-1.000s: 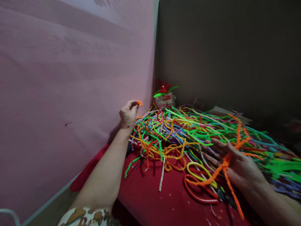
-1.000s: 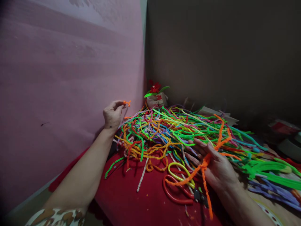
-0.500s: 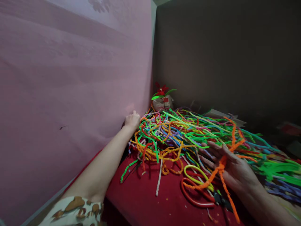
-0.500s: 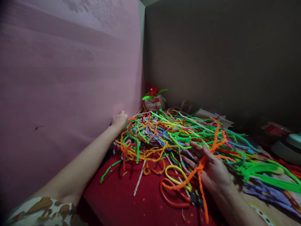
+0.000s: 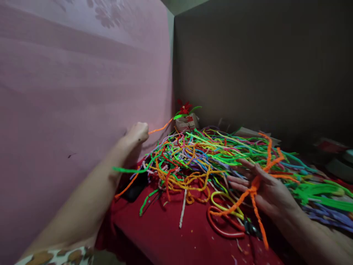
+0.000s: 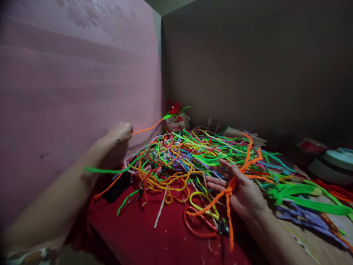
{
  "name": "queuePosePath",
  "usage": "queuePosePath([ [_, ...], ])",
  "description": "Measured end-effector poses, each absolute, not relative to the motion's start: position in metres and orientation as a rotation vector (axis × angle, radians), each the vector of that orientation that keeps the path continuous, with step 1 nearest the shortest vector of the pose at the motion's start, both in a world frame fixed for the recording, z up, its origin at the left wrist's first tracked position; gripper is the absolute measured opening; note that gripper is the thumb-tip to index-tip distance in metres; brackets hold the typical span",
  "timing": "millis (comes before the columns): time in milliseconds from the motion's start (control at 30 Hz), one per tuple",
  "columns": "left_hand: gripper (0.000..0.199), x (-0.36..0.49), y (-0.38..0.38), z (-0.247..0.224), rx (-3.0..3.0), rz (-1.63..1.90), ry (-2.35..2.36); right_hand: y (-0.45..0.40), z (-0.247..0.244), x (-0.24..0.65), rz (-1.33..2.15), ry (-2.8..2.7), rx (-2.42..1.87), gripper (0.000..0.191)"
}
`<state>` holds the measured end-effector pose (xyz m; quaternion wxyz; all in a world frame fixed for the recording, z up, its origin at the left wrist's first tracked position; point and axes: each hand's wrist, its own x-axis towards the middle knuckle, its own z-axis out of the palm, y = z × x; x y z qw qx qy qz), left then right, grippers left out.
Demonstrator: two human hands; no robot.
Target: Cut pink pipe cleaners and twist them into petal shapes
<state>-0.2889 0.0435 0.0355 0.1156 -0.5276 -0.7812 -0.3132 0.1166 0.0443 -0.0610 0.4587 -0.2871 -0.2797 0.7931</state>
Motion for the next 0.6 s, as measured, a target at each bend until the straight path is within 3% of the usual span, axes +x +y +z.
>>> queuePosePath([
  [67,0.024,-0.288,0.024,0.055,-1.513,-0.883,-2.341,0.043,-0.056,0.119,1.947,-0.760,-0.678,0.028],
  [133,0.020,-0.274,0.001,0.066,-1.510,-0.935,-2.374,0.041,-0.052,0.120,1.934,-0.823,-0.630,0.030],
  [200,0.009,-0.247,-0.021,0.067,-1.482,-1.534,-2.261,0.038,-0.048,0.119,1.910,-0.880,-0.571,0.031],
  [333,0.006,-0.175,-0.057,0.043,-1.703,-1.762,-1.978,0.031,-0.045,0.112,1.938,-0.932,-0.491,0.029],
  [600,0.015,-0.073,-0.080,-0.027,-2.604,-0.834,-1.779,0.021,-0.048,0.103,2.124,-0.816,-0.491,0.034],
])
